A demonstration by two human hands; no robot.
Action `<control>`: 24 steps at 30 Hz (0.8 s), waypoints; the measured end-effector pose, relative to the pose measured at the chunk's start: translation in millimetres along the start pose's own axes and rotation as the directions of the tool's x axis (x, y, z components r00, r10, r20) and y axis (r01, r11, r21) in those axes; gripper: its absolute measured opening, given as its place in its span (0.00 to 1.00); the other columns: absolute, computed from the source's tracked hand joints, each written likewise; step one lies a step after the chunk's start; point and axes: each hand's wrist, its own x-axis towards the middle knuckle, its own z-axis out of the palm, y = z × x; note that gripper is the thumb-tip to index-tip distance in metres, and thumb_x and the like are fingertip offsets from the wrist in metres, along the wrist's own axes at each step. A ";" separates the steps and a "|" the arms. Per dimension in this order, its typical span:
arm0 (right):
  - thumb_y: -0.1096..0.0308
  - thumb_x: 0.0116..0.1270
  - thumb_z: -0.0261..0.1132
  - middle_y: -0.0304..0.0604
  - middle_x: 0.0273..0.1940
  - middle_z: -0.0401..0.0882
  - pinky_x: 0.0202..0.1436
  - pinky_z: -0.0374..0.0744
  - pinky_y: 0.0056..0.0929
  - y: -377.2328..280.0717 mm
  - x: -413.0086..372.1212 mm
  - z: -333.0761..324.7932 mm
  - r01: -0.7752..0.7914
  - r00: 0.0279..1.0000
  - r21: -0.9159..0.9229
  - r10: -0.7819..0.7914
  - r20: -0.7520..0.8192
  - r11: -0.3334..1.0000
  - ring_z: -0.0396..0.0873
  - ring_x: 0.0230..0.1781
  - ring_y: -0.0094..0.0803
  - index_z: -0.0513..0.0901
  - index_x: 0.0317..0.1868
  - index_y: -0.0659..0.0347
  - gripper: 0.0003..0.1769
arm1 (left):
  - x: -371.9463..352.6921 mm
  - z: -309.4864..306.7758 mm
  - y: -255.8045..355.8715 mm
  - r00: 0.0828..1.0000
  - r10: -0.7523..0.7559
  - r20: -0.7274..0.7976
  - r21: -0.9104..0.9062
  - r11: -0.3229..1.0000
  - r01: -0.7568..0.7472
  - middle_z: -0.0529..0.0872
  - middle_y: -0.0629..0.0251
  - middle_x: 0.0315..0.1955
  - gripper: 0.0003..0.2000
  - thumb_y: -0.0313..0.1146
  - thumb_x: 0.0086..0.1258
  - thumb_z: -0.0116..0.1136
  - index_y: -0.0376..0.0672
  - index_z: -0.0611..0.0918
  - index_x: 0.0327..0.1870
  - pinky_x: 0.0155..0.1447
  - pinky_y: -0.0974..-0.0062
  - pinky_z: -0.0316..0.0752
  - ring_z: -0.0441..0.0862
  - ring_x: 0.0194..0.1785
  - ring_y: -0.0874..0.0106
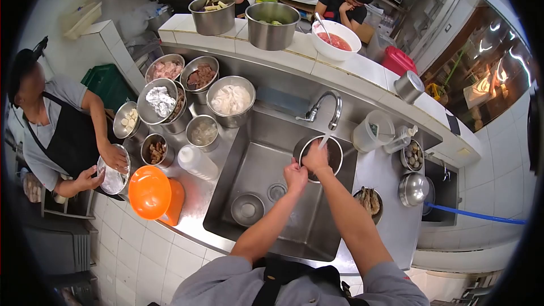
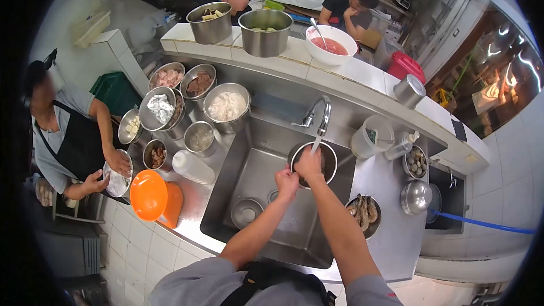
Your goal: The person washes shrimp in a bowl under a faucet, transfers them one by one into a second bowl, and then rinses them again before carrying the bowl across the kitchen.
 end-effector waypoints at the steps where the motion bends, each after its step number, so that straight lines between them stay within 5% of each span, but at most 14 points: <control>1: 0.69 0.43 0.67 0.66 0.53 0.68 0.62 0.68 0.44 -4.3 -0.1 -1.0 0.013 1.000 -0.014 -0.013 0.004 1.000 0.65 0.57 0.58 0.68 0.53 0.72 0.34 | 0.1 -1.9 -0.8 1.000 -0.004 -0.007 -0.010 1.000 0.004 0.75 0.64 0.15 0.13 0.19 0.53 0.54 0.38 0.68 0.10 0.18 0.65 0.78 0.74 0.18 0.74; 5: 0.72 0.43 0.66 0.58 0.49 0.74 0.59 0.70 0.44 -3.3 -7.1 -12.5 0.064 0.992 0.123 -0.077 0.103 0.990 0.69 0.53 0.56 0.77 0.45 0.66 0.24 | -2.9 -10.1 3.4 0.995 -0.103 0.016 -0.067 0.992 0.104 0.76 0.63 0.16 0.11 0.19 0.55 0.53 0.37 0.70 0.14 0.20 0.62 0.79 0.75 0.18 0.71; 7: 0.76 0.45 0.63 0.56 0.46 0.77 0.56 0.72 0.45 -3.1 -14.2 -16.9 0.146 0.988 0.046 -0.144 -0.048 0.988 0.72 0.48 0.55 0.79 0.40 0.65 0.18 | 2.2 -18.8 27.1 0.898 -0.421 0.132 -0.271 0.856 0.441 0.76 0.63 0.17 0.08 0.20 0.54 0.52 0.35 0.70 0.16 0.27 0.65 0.81 0.78 0.25 0.70; 9: 0.76 0.48 0.61 0.54 0.44 0.77 0.57 0.71 0.43 18.0 -22.5 -17.3 0.271 0.938 0.143 -0.227 -0.262 0.952 0.73 0.49 0.52 0.80 0.40 0.62 0.15 | 7.0 -23.3 26.4 0.915 -0.401 0.047 -0.220 0.889 0.401 0.75 0.62 0.19 0.06 0.20 0.55 0.52 0.36 0.70 0.19 0.18 0.58 0.80 0.77 0.20 0.66; 10: 0.77 0.50 0.60 0.55 0.40 0.78 0.53 0.73 0.44 28.8 -19.3 -12.7 0.114 0.972 0.203 -0.067 -0.225 0.972 0.75 0.45 0.53 0.80 0.37 0.62 0.12 | 6.4 -26.9 31.2 0.898 -0.435 0.066 -0.213 0.873 0.439 0.76 0.62 0.19 0.07 0.20 0.55 0.52 0.36 0.70 0.19 0.18 0.59 0.80 0.77 0.19 0.67; 12: 0.76 0.50 0.61 0.56 0.37 0.77 0.48 0.73 0.46 32.0 -25.2 -19.9 0.177 0.893 0.227 -0.059 -0.446 0.958 0.75 0.41 0.54 0.79 0.36 0.65 0.10 | 4.6 -33.9 44.0 0.880 -0.467 0.086 -0.222 0.853 0.473 0.76 0.60 0.20 0.06 0.20 0.55 0.52 0.36 0.70 0.20 0.19 0.60 0.81 0.78 0.19 0.65; 13: 0.74 0.50 0.63 0.56 0.38 0.77 0.51 0.72 0.45 33.1 -26.2 -25.9 0.148 0.875 0.138 -0.065 -0.479 0.979 0.75 0.44 0.53 0.79 0.37 0.66 0.12 | 5.6 -36.7 43.9 0.887 -0.454 0.082 -0.249 0.853 0.459 0.77 0.58 0.20 0.05 0.20 0.55 0.51 0.35 0.71 0.21 0.19 0.60 0.81 0.79 0.18 0.64; 16: 0.74 0.51 0.64 0.52 0.33 0.78 0.42 0.78 0.41 44.4 -24.8 -30.0 0.065 0.853 0.063 -0.023 -0.521 0.996 0.79 0.34 0.46 0.79 0.37 0.66 0.11 | 18.6 -58.0 50.7 0.833 -0.525 0.174 -0.224 0.803 0.553 0.78 0.56 0.21 0.03 0.20 0.54 0.51 0.34 0.73 0.22 0.19 0.60 0.81 0.80 0.18 0.62; 17: 0.74 0.52 0.64 0.49 0.28 0.76 0.33 0.79 0.37 46.9 -24.9 -42.0 -0.149 0.973 0.401 0.206 -0.104 0.904 0.78 0.27 0.41 0.77 0.35 0.66 0.09 | 24.4 -65.5 54.7 0.832 -0.527 0.176 -0.220 0.802 0.555 0.78 0.56 0.21 0.03 0.20 0.54 0.51 0.34 0.73 0.22 0.19 0.60 0.81 0.80 0.18 0.62; 18: 0.74 0.53 0.63 0.45 0.24 0.74 0.25 0.80 0.33 48.6 -27.6 -49.6 -0.452 0.886 0.573 0.272 0.376 0.683 0.77 0.20 0.35 0.76 0.32 0.66 0.07 | 29.0 -72.6 67.9 0.817 -0.521 0.248 -0.131 0.817 0.561 0.78 0.54 0.22 0.03 0.18 0.53 0.51 0.34 0.72 0.22 0.20 0.59 0.82 0.81 0.20 0.60; 21: 0.75 0.54 0.61 0.40 0.18 0.70 0.14 0.77 0.26 55.7 -36.7 -45.3 -0.431 0.894 0.634 0.207 0.398 0.642 0.72 0.12 0.28 0.72 0.25 0.66 0.05 | 47.3 -73.4 66.6 0.794 -0.509 0.332 0.021 0.846 0.533 0.80 0.53 0.21 0.02 0.20 0.52 0.53 0.32 0.74 0.27 0.20 0.58 0.78 0.79 0.18 0.57; 22: 0.75 0.54 0.61 0.40 0.18 0.70 0.14 0.77 0.26 60.4 -41.8 -38.1 -0.436 0.892 0.634 0.210 0.401 0.639 0.72 0.12 0.28 0.72 0.25 0.66 0.05 | 48.3 -69.9 62.9 0.903 -0.299 0.309 0.303 0.931 0.204 0.79 0.51 0.24 0.05 0.21 0.52 0.54 0.32 0.74 0.29 0.27 0.56 0.77 0.80 0.25 0.53; 23: 0.76 0.53 0.61 0.42 0.18 0.71 0.15 0.78 0.27 63.6 -42.6 -31.5 -0.407 0.913 0.640 0.259 0.317 0.652 0.74 0.14 0.30 0.71 0.23 0.66 0.06 | 49.7 -64.1 60.8 0.933 -0.059 0.355 0.542 0.826 -0.154 0.79 0.50 0.27 0.08 0.22 0.51 0.56 0.31 0.73 0.32 0.35 0.53 0.76 0.80 0.32 0.49; 24: 0.76 0.52 0.60 0.43 0.18 0.71 0.16 0.80 0.28 65.2 -41.5 -28.4 -0.372 0.927 0.645 0.300 0.224 0.668 0.76 0.15 0.31 0.69 0.20 0.66 0.08 | 35.8 -51.8 68.9 0.906 0.326 0.270 0.596 0.682 -0.424 0.76 0.47 0.38 0.15 0.26 0.50 0.60 0.32 0.73 0.39 0.51 0.55 0.67 0.73 0.48 0.46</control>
